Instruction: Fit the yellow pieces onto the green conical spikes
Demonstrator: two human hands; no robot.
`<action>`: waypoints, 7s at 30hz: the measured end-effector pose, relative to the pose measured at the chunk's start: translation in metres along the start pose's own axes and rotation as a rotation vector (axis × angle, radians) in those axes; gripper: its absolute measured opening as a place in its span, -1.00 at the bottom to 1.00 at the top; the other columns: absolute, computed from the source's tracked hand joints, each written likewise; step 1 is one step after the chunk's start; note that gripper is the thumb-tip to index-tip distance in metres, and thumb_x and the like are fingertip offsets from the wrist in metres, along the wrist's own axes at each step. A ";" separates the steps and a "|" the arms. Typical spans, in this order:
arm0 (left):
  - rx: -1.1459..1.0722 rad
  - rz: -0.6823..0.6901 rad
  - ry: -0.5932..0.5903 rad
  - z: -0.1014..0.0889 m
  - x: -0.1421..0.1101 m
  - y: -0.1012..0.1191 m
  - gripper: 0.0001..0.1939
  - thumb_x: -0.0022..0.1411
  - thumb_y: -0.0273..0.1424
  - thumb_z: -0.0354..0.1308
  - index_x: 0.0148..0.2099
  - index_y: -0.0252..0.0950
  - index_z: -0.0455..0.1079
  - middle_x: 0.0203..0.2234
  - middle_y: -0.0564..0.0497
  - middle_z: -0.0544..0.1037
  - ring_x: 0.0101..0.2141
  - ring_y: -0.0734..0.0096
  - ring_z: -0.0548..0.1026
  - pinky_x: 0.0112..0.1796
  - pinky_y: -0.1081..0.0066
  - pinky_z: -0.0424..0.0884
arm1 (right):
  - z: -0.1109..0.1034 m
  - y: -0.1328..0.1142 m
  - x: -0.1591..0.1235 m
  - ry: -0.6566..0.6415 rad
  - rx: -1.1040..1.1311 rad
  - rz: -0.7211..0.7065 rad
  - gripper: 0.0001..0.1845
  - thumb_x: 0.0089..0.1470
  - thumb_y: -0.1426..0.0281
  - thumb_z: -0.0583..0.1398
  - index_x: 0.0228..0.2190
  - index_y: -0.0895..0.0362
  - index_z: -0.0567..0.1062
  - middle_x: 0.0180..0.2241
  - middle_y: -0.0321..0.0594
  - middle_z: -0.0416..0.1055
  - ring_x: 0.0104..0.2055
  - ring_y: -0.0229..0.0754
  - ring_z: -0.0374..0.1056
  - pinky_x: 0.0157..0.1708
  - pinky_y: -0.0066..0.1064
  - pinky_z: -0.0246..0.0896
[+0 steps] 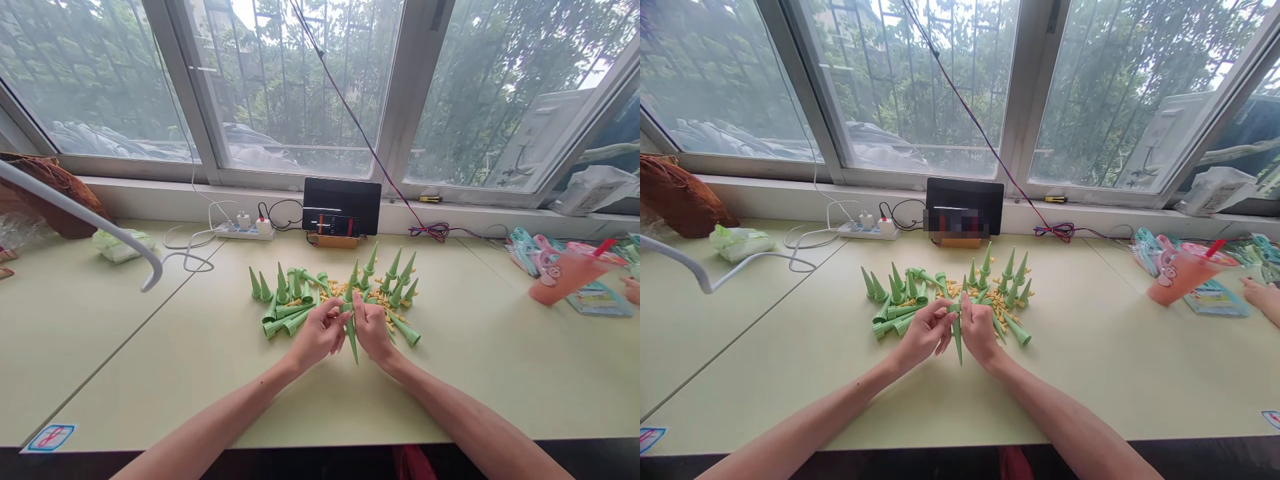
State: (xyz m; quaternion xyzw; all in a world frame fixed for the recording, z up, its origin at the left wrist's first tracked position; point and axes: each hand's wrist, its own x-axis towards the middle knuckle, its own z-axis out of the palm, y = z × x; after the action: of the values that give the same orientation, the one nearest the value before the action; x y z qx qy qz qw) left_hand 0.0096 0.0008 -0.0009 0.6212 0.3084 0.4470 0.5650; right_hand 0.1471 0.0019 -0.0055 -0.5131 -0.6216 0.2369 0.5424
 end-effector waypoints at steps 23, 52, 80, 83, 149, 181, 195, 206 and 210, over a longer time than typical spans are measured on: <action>-0.162 -0.262 0.014 -0.002 0.005 0.015 -0.41 0.19 0.01 0.23 0.11 -0.25 0.25 -0.61 0.20 0.37 -0.72 0.61 0.23 -0.72 0.56 0.28 | -0.002 -0.006 0.000 -0.092 0.198 0.105 -0.25 0.27 -0.09 -0.03 -0.80 0.09 0.13 -0.79 -0.33 0.08 -0.70 -0.33 0.03 -0.66 -0.45 -0.04; -0.051 -0.156 0.051 -0.002 0.003 0.009 -0.50 0.30 -0.03 0.10 0.15 -0.19 0.28 -0.54 0.18 0.34 -0.72 0.63 0.21 -0.75 0.60 0.13 | 0.000 -0.009 -0.004 -0.134 0.128 0.054 -0.45 0.26 0.13 0.04 -0.69 0.13 0.22 -0.69 -0.32 0.17 -0.62 -0.31 0.08 -0.60 -0.46 -0.02; 0.329 0.025 0.192 -0.002 0.000 0.001 -0.64 0.37 -0.18 0.04 0.12 -0.21 0.38 -0.49 0.12 0.28 -0.61 0.61 0.10 -0.56 0.54 0.10 | -0.002 -0.008 -0.002 -0.182 0.136 0.129 -0.45 0.25 0.09 0.01 -0.67 0.11 0.26 -0.67 -0.32 0.22 -0.61 -0.28 0.09 -0.57 -0.43 -0.01; 0.247 -0.019 0.175 -0.002 0.001 0.004 -0.60 0.36 -0.13 0.04 0.13 -0.20 0.34 -0.51 0.13 0.31 -0.64 0.61 0.15 -0.60 0.55 0.12 | -0.001 -0.008 -0.002 -0.175 0.140 0.118 -0.43 0.25 0.06 0.01 -0.69 0.11 0.25 -0.70 -0.33 0.19 -0.62 -0.29 0.08 -0.58 -0.43 0.00; -0.319 -0.229 -0.014 -0.012 0.008 0.010 -0.57 0.25 -0.08 0.23 0.06 -0.19 0.36 -0.64 0.22 0.27 -0.70 0.68 0.14 -0.63 0.61 0.09 | -0.010 0.004 0.001 -0.251 0.201 -0.218 -0.82 0.24 0.26 0.20 -0.22 0.11 0.50 -0.59 -0.40 0.32 -0.60 -0.33 0.21 -0.55 -0.49 0.17; 0.548 0.125 0.115 -0.010 0.004 0.007 -0.69 0.40 -0.22 -0.02 0.08 -0.26 0.32 -0.59 0.18 0.27 -0.63 0.59 0.09 -0.55 0.53 0.06 | -0.013 0.011 0.009 0.142 0.018 -0.212 -0.52 0.37 0.22 -0.04 -0.59 0.08 0.12 -0.66 -0.40 0.08 -0.63 -0.33 -0.01 -0.60 -0.45 -0.07; 0.854 0.035 0.018 -0.008 -0.002 0.005 -0.72 0.36 -0.34 -0.04 0.02 -0.24 0.41 -0.67 0.17 0.33 -0.62 0.43 0.27 -0.45 0.45 0.20 | -0.009 0.009 0.007 0.102 -0.070 -0.218 -0.38 0.35 0.21 -0.01 -0.72 0.10 0.02 -0.75 -0.40 -0.03 -0.67 -0.37 -0.13 -0.61 -0.39 -0.17; 0.867 0.009 0.045 -0.012 0.001 0.003 -0.70 0.33 -0.39 0.00 0.03 -0.23 0.45 -0.62 0.08 0.43 -0.53 0.28 0.42 -0.36 0.40 0.29 | -0.009 0.007 0.007 0.073 -0.107 -0.270 -0.47 0.30 0.28 0.02 -0.64 0.08 -0.10 -0.66 -0.41 -0.22 -0.60 -0.34 -0.25 -0.59 -0.36 -0.27; 0.859 0.074 0.078 -0.015 0.004 0.006 -0.72 0.37 -0.35 -0.02 0.02 -0.23 0.43 -0.62 0.12 0.41 -0.55 0.37 0.38 -0.37 0.42 0.29 | -0.009 0.008 0.007 0.055 -0.101 -0.270 -0.49 0.27 0.33 0.03 -0.63 0.08 -0.12 -0.65 -0.41 -0.22 -0.59 -0.34 -0.27 -0.59 -0.37 -0.28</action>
State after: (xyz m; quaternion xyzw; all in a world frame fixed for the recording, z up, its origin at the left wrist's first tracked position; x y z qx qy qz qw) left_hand -0.0034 0.0095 0.0050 0.7932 0.4650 0.3215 0.2266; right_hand 0.1589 0.0086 -0.0064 -0.4577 -0.6812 0.1161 0.5595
